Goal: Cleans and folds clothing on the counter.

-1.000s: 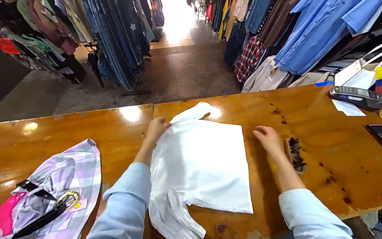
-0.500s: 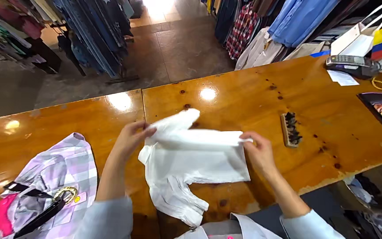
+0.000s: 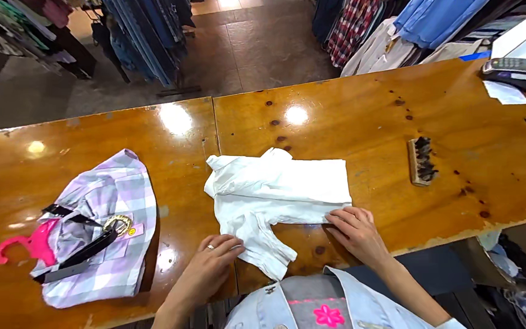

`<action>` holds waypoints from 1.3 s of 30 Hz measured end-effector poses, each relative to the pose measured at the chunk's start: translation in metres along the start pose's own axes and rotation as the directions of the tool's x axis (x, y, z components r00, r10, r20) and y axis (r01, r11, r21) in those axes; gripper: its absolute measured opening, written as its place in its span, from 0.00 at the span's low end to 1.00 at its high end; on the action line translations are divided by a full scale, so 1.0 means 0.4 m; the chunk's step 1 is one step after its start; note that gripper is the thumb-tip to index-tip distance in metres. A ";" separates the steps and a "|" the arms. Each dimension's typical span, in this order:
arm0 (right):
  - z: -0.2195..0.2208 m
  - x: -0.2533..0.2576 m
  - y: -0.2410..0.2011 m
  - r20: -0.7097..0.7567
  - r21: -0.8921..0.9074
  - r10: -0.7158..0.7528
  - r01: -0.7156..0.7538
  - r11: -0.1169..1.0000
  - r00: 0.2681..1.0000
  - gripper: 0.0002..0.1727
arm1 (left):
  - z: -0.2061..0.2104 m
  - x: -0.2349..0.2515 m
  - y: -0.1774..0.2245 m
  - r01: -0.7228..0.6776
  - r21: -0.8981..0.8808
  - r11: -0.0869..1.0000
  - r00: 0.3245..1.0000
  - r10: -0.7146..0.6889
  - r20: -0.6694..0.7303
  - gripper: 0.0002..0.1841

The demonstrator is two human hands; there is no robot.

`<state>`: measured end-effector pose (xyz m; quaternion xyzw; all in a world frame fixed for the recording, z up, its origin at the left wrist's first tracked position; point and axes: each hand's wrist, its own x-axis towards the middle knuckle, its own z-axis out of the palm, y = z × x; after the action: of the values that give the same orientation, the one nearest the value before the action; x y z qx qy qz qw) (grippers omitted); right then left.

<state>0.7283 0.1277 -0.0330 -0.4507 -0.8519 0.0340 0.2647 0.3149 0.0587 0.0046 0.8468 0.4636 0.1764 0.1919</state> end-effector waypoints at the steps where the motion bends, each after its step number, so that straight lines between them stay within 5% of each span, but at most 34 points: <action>1: 0.010 0.003 -0.002 0.010 -0.012 -0.025 0.025 1.000 1.000 0.15 | 0.022 0.000 0.000 -0.026 0.045 0.999 1.000 0.027 -0.016 0.17; 5: 0.030 0.028 -0.003 -0.011 -0.039 -0.087 0.086 0.996 0.996 0.12 | 0.061 0.024 -0.019 -0.100 0.207 0.973 0.979 0.134 -0.156 0.11; 9: 0.040 0.040 -0.009 -0.139 0.003 -0.022 0.023 1.000 0.990 0.12 | -0.008 0.079 -0.012 -0.100 -0.093 0.991 0.969 0.076 -0.235 0.10; 12: 0.038 0.058 -0.023 -0.196 0.043 0.164 -0.159 0.986 0.967 0.16 | -0.108 0.173 -0.001 0.062 -0.330 0.942 0.938 -0.168 -0.303 0.08; 15: 0.044 0.088 -0.028 -0.133 0.060 0.331 -0.325 0.944 0.934 0.17 | -0.153 0.304 -0.050 0.348 -0.500 0.793 0.831 -0.508 -0.227 0.10; 19: 0.048 0.091 -0.033 -0.081 0.061 0.414 -0.410 0.910 0.906 0.14 | -0.128 0.397 -0.099 0.599 -0.275 0.752 0.756 -0.645 -0.116 0.18; 23: -0.002 0.079 -0.037 -0.086 0.111 0.587 -0.578 0.809 0.805 0.29 | -0.078 0.380 0.015 0.486 -0.009 0.874 0.788 -0.442 -0.428 0.21; 25: -0.018 0.074 -0.026 -0.013 0.055 0.634 -0.632 0.773 0.774 0.41 | -0.016 0.382 0.077 0.402 0.055 0.914 0.836 -0.341 -0.430 0.22; 26: -0.014 0.073 -0.017 0.006 0.007 0.612 -0.612 0.790 0.791 0.39 | 0.023 0.388 0.094 0.373 0.057 0.926 0.871 -0.329 -0.365 0.23; 29: -0.007 0.097 -0.015 0.012 0.038 0.556 -0.556 0.831 0.831 0.13 | 0.133 0.395 0.082 0.372 0.069 0.926 0.917 -0.355 -0.183 0.31; 32: -0.010 0.155 -0.050 -0.162 0.183 0.517 -0.489 0.853 0.841 0.14 | 0.155 0.393 0.065 0.367 0.064 0.928 0.922 -0.354 -0.156 0.34; 35: -0.023 0.287 -0.121 -0.292 0.238 0.299 -0.233 0.943 0.909 0.12 | 0.148 0.385 0.058 0.370 -0.003 0.929 0.922 -0.367 -0.127 0.34; 39: -0.006 0.481 -0.255 -0.153 0.145 -0.152 0.174 0.974 0.976 0.12 | 0.145 0.375 0.052 0.345 -0.069 0.936 0.926 -0.351 -0.139 0.23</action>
<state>0.5656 0.2180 0.0800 -0.3582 -0.8598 0.0472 0.3610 0.4338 0.1670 -0.0171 0.7313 0.6155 0.2123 0.2031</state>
